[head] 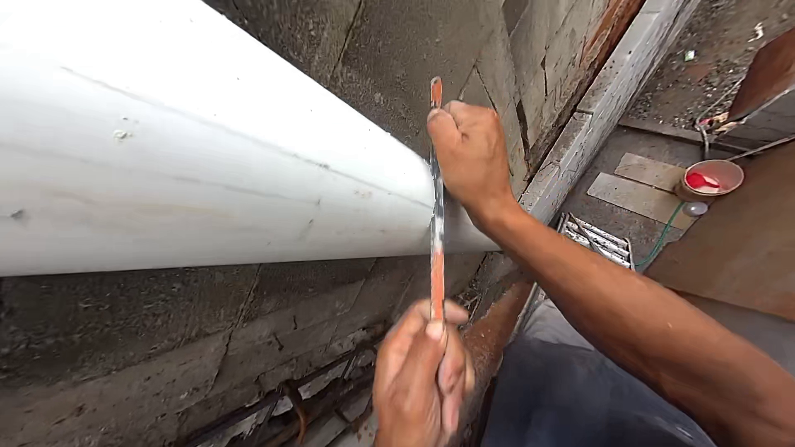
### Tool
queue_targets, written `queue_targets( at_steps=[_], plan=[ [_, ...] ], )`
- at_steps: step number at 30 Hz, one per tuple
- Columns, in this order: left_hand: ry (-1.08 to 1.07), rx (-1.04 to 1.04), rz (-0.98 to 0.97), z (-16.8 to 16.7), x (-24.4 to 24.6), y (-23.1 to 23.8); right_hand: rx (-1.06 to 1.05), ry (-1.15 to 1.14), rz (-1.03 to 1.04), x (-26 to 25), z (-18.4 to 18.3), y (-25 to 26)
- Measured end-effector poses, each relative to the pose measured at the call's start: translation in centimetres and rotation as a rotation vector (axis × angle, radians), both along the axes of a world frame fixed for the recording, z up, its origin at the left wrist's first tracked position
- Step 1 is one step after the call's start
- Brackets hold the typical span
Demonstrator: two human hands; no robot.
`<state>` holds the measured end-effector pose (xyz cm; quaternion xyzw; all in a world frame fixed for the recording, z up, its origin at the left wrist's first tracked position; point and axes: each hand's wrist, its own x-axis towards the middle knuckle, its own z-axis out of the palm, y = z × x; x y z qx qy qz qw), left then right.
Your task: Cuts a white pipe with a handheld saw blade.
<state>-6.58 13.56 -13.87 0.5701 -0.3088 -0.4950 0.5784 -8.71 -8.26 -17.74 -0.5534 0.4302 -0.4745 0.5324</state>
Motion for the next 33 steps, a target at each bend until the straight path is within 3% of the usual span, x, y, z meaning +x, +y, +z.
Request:
queue_targets(
  at_steps=[4,9,15,19,21,28,33],
  plan=[
    [0.013,-0.057,0.01,-0.8,0.6,-2.3,0.039,-0.014,-0.002,1.0,0.1,-3.5],
    [-0.04,0.055,0.037,0.1,-0.5,2.8,-0.003,-0.034,-0.003,0.0,-0.2,1.6],
    [-0.058,-0.101,0.04,-1.8,0.0,-3.9,0.062,-0.003,0.069,1.4,0.0,-4.3],
    [-0.125,0.026,0.066,-1.2,-1.0,1.3,0.032,-0.006,0.044,0.3,-0.4,0.3],
    [-0.052,0.046,0.058,-0.6,-1.1,3.3,-0.015,-0.037,0.003,-0.2,-0.4,2.7],
    [0.024,-0.107,-0.004,-1.8,0.7,-3.1,0.013,0.024,-0.01,1.0,0.5,-4.0],
    [-0.018,0.064,0.032,-0.5,-0.3,3.5,-0.029,-0.028,-0.03,-0.5,-0.2,2.8]
  ],
)
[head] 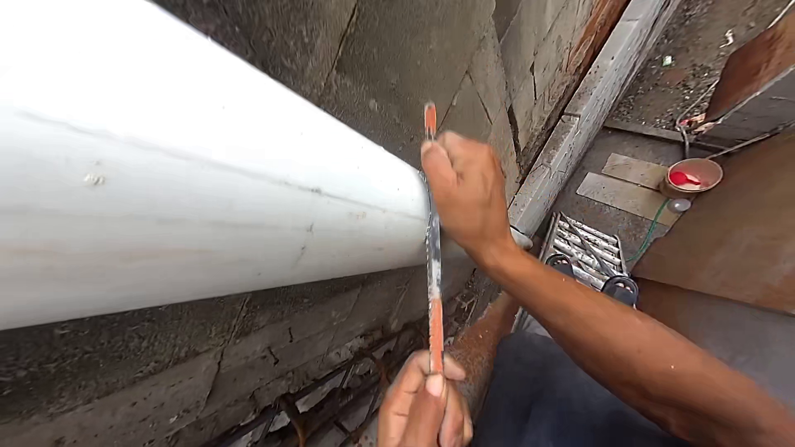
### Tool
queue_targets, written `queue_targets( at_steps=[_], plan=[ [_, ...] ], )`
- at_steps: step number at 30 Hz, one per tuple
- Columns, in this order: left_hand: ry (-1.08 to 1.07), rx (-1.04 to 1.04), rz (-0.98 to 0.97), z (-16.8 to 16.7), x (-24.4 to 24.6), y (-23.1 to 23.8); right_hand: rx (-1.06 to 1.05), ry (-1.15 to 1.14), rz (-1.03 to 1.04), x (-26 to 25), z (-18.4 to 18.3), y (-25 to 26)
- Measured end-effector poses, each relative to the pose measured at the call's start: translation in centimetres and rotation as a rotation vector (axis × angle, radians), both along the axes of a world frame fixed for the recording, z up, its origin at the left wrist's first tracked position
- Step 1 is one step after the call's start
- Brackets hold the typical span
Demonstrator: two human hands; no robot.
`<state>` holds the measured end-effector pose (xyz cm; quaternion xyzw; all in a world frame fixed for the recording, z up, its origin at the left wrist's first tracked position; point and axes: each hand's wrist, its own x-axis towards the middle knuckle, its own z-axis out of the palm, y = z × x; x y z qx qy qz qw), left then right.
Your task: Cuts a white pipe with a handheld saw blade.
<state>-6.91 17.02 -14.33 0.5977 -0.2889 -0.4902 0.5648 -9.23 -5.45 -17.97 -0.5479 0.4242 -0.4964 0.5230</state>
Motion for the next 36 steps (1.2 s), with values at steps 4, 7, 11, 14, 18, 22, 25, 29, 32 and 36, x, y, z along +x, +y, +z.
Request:
queue_targets(
  at_steps=[4,7,11,14,18,22,25,29,32,36],
  plan=[
    [-0.071,-0.057,-0.049,-0.5,0.6,-3.8,0.003,0.063,0.009,0.5,0.1,-3.1],
    [-0.004,-0.162,-0.055,-1.3,1.6,-6.5,0.054,0.04,-0.01,1.4,0.6,-6.4],
    [-0.033,-0.029,-0.009,-0.3,0.3,-0.9,0.032,0.035,-0.02,0.5,0.0,-1.3],
    [0.022,-0.042,-0.01,0.3,0.0,-0.7,-0.006,0.035,-0.025,0.5,-0.1,-0.6],
    [-0.035,-0.111,-0.036,-0.9,0.9,-6.1,0.052,0.05,0.018,1.2,0.4,-5.8],
    [-0.062,-0.042,-0.014,-0.1,0.2,-2.7,0.041,0.045,0.01,0.8,0.2,-3.4],
    [-0.037,-0.022,-0.011,0.3,0.0,-0.4,0.004,0.022,-0.011,0.4,-0.1,-0.7],
    [-0.117,-0.097,-0.025,-1.1,0.7,-6.5,0.077,0.026,0.051,1.5,0.0,-5.8],
    [-0.072,-0.135,-0.002,-1.2,0.9,-7.6,0.114,0.017,0.054,2.0,0.5,-8.0],
    [-0.086,-0.006,0.004,-0.3,0.1,-0.8,0.018,-0.001,0.007,0.4,0.1,-1.4]
  ],
)
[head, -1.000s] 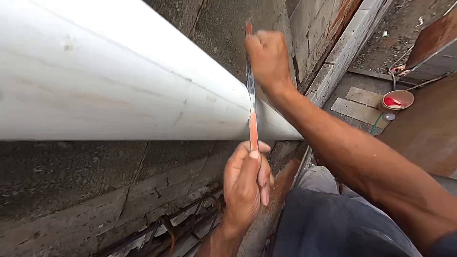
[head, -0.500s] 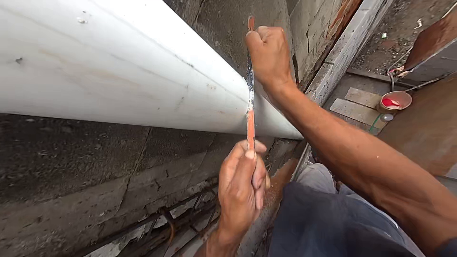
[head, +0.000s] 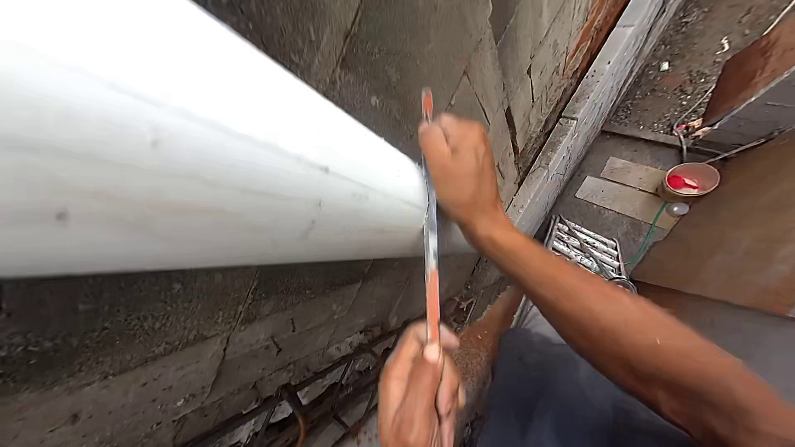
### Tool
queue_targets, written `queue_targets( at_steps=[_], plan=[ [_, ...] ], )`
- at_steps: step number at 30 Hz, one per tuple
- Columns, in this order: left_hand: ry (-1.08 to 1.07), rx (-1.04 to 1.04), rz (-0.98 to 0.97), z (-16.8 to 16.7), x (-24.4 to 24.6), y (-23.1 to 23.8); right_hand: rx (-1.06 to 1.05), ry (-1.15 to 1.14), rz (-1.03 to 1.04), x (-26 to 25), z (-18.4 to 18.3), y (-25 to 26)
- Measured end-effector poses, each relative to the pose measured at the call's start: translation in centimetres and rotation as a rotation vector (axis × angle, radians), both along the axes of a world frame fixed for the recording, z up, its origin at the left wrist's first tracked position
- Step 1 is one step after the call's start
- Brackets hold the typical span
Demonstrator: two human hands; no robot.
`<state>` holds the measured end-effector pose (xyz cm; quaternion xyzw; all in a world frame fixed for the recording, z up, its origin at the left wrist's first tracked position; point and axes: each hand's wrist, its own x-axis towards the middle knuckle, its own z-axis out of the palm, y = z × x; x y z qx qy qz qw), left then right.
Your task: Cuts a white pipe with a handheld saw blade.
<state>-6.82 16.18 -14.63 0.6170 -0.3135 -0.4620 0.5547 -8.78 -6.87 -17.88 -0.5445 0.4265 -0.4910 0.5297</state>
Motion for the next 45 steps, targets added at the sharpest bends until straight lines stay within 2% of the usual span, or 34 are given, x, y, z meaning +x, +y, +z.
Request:
queue_targets(
  at_steps=[2,6,8,12,14,19,21,24,27,31,33,35,37,39,42,45],
  plan=[
    [0.055,-0.002,-0.011,0.5,-0.2,0.8,-0.024,0.009,-0.018,-0.2,-0.4,1.4],
    [0.033,-0.097,-0.036,-0.5,0.7,-5.7,0.007,0.059,0.036,0.7,0.5,-4.9],
    [0.09,-0.144,-0.024,-0.7,1.1,-6.7,0.038,0.053,0.027,1.4,0.8,-6.3],
    [-0.032,-0.023,0.0,-0.3,0.2,-1.9,0.078,-0.003,0.034,0.7,-0.3,-1.7],
    [0.029,-0.024,0.003,0.2,-0.1,-1.1,0.048,-0.022,0.016,0.5,-0.2,-0.6],
    [0.019,-0.115,-0.044,-0.8,0.8,-7.4,0.07,0.033,0.062,1.4,0.1,-6.5],
    [0.04,-0.124,-0.021,-0.8,0.8,-7.5,0.115,0.042,0.092,1.9,0.0,-7.1],
    [-0.032,-0.024,0.001,-0.3,-0.1,-3.3,0.073,0.027,0.078,1.1,-0.2,-3.4],
    [0.053,-0.014,0.007,0.1,-0.6,-0.7,0.038,0.008,0.055,0.2,-0.3,-0.4],
    [0.001,-0.074,-0.029,-0.6,-0.2,-6.1,0.017,0.059,0.12,0.7,0.4,-5.4],
    [0.053,-0.135,-0.02,-0.9,0.0,-7.3,0.036,0.061,0.121,1.6,0.6,-6.9],
    [0.039,-0.11,0.016,-0.7,-0.4,-5.9,0.019,0.055,0.117,1.5,0.9,-6.5],
    [-0.033,0.006,0.027,-0.2,-1.8,-2.4,0.036,0.004,0.124,0.4,0.1,-2.3],
    [-0.014,0.022,0.04,0.0,-1.8,-0.7,0.011,-0.036,0.075,-0.4,-0.2,-0.2],
    [-0.077,-0.002,-0.001,0.0,-1.1,-3.1,-0.002,0.015,0.073,0.3,-0.3,-2.3],
    [-0.077,-0.081,-0.034,-0.5,-0.1,-6.6,0.087,-0.004,0.104,1.7,-0.1,-5.9]
  ],
)
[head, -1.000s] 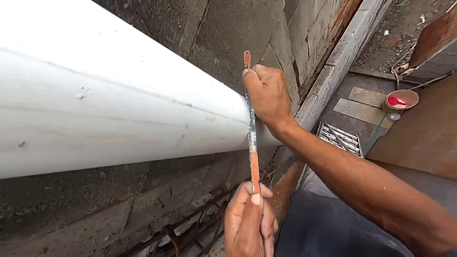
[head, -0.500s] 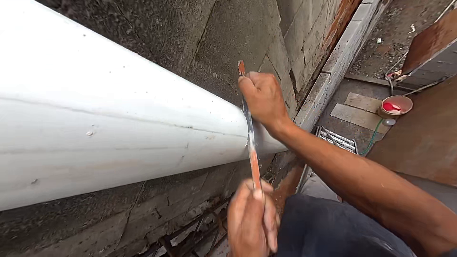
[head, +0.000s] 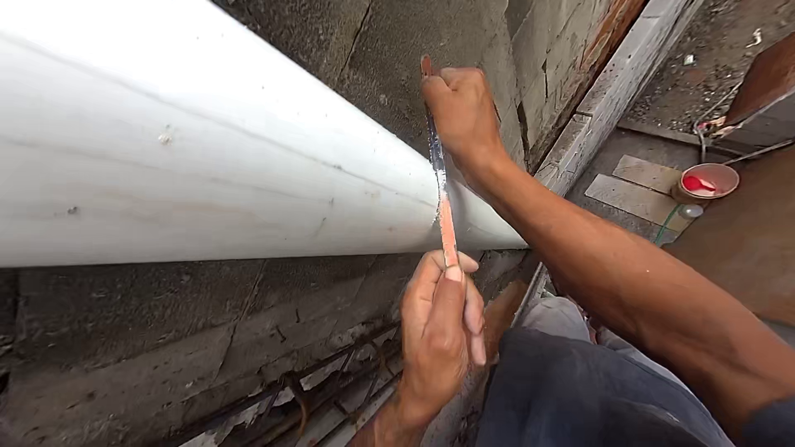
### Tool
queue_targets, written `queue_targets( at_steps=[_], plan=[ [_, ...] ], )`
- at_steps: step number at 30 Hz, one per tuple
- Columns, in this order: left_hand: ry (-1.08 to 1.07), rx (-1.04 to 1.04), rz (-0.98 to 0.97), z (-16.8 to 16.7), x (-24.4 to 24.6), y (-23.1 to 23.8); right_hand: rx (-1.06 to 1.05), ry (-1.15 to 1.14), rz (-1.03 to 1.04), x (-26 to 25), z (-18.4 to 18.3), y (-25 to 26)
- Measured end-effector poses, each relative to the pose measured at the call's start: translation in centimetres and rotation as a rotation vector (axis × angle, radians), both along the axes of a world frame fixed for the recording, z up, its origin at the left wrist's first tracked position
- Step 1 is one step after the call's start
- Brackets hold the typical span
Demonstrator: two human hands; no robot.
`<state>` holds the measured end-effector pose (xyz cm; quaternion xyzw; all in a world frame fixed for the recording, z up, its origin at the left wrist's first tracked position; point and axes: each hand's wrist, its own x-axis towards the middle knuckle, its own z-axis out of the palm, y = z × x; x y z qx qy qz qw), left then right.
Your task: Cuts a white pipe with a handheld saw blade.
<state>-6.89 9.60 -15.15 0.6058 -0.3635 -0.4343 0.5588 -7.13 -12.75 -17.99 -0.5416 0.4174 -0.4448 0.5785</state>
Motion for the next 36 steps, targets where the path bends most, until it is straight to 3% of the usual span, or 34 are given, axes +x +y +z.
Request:
queue_targets(
  at_steps=[2,6,8,13,19,26,32,36],
  plan=[
    [0.007,0.012,0.034,0.2,0.2,1.3,0.014,-0.011,-0.01,-0.1,0.2,0.2],
    [0.056,0.113,0.075,1.5,-1.0,6.9,-0.074,-0.021,-0.063,-1.5,-0.1,6.0],
    [0.048,0.103,0.039,1.6,-0.9,6.2,-0.093,0.006,-0.053,-1.7,0.0,5.9],
    [0.064,-0.002,0.01,0.5,0.8,0.5,-0.013,0.012,-0.057,0.0,0.8,-0.1],
    [0.002,0.087,0.034,1.4,0.0,7.8,-0.102,-0.008,-0.124,-1.5,0.1,7.1],
    [-0.028,-0.003,-0.003,0.5,1.1,0.8,0.015,0.056,-0.093,-0.1,0.7,0.7],
    [0.021,-0.042,0.006,-0.4,0.2,5.2,-0.028,0.101,0.009,-2.1,1.2,4.4],
    [0.06,-0.061,-0.063,-1.1,-0.8,5.1,0.006,-0.054,-0.004,-3.8,0.4,4.6]
  ],
)
